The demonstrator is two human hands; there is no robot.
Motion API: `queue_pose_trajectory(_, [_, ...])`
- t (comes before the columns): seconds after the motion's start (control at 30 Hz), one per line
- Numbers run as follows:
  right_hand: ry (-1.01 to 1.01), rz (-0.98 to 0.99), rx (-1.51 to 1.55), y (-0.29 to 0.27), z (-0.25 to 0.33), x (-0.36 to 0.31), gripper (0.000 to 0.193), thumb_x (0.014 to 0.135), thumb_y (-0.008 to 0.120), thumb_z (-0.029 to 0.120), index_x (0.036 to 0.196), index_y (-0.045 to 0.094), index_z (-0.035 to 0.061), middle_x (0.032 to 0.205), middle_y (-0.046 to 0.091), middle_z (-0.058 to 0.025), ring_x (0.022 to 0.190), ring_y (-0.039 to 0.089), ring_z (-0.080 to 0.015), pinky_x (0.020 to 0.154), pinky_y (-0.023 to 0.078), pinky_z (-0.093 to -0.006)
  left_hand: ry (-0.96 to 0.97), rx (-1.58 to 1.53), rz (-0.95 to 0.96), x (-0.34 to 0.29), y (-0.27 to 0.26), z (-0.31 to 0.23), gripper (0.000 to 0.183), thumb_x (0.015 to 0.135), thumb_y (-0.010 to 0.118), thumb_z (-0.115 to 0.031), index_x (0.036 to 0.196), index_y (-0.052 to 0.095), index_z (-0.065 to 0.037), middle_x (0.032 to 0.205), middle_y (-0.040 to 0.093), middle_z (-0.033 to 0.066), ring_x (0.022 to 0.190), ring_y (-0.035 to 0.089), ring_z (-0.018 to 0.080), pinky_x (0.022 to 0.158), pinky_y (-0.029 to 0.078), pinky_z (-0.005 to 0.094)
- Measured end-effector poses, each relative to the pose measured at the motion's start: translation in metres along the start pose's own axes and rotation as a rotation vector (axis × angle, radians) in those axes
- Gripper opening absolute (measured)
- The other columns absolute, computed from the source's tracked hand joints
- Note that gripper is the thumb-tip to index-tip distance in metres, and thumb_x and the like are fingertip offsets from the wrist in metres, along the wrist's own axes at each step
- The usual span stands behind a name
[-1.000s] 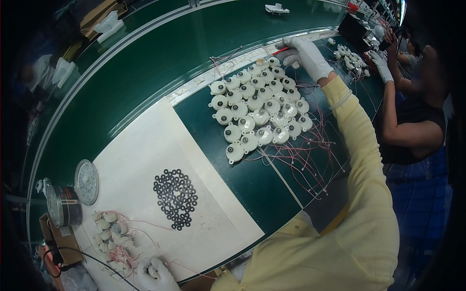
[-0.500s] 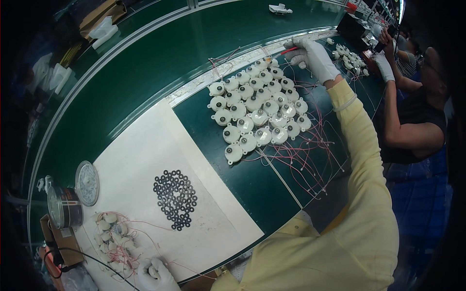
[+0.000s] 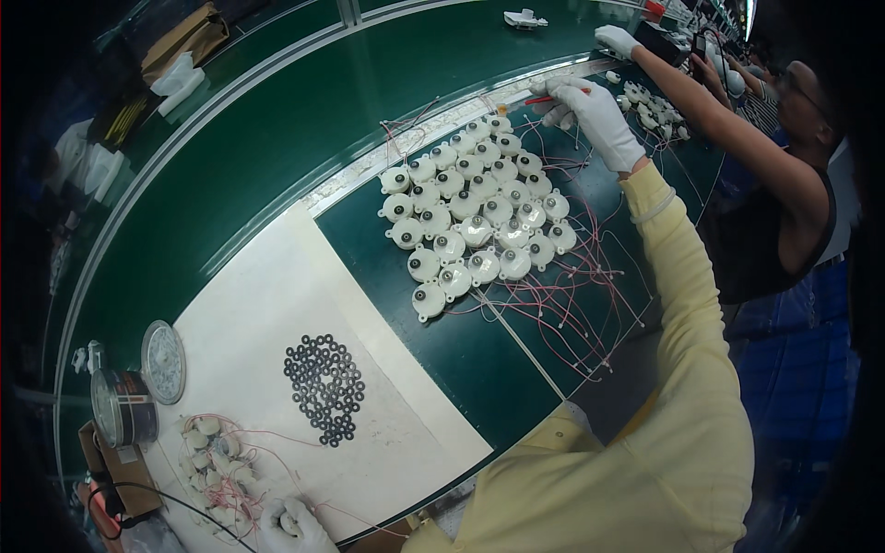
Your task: The person applies a substance to the center of small white circular components using a brush, then places a metal washer into the center of each component. The person handles the components one at a time on a green workbench.
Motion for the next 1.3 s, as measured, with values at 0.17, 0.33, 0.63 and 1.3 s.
queue_pose_trajectory(0.17, [-0.143,0.090,-0.128,0.013,0.014,-0.010,0.028,0.097,0.057,0.020,0.112,0.071,0.0011,0.095,0.073,-0.0040,0.077,0.065,-0.0086,0.070,0.050,-0.0219,-0.043,-0.113,-0.010,-0.001,0.001,0.010,0.031,0.094,0.070,-0.013,0.113,0.057,0.007,0.094,0.065,0.0157,0.083,0.063,0.0198,0.072,0.056,0.0281])
queue_pose_trajectory(0.33, [-0.208,0.156,-0.240,0.018,0.009,-0.008,0.027,0.096,0.059,0.019,0.111,0.071,0.0002,0.092,0.072,-0.0033,0.077,0.063,-0.0088,0.075,0.052,-0.0243,-0.043,-0.101,-0.009,0.000,0.001,0.009,0.030,0.094,0.069,-0.012,0.113,0.056,0.007,0.097,0.064,0.0169,0.085,0.063,0.0203,0.073,0.057,0.0277])
queue_pose_trajectory(0.63, [-0.146,0.173,-0.185,0.024,0.005,-0.008,0.028,0.098,0.057,0.021,0.112,0.071,0.0017,0.093,0.072,-0.0031,0.078,0.063,-0.0078,0.069,0.049,-0.0219,0.000,-0.066,-0.011,0.000,0.001,0.004,0.028,0.095,0.068,-0.011,0.112,0.056,0.007,0.099,0.064,0.0159,0.085,0.062,0.0193,0.074,0.056,0.0278])
queue_pose_trajectory(1.3, [0.136,0.034,-0.123,0.014,-0.001,-0.004,0.054,0.100,0.050,0.053,0.113,0.071,0.0055,0.092,0.075,-0.0067,0.069,0.068,-0.0098,0.058,0.045,-0.0209,-0.049,-0.111,0.015,0.000,0.002,0.009,0.030,0.094,0.069,-0.009,0.115,0.054,0.008,0.101,0.063,0.0181,0.087,0.063,0.0219,0.075,0.058,0.0296])
Point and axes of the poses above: each hand's wrist, its own x-axis towards the middle knuckle, its own y-axis out of the palm, z = x × y, the point moved 7 cm from there along x, towards the middle knuckle
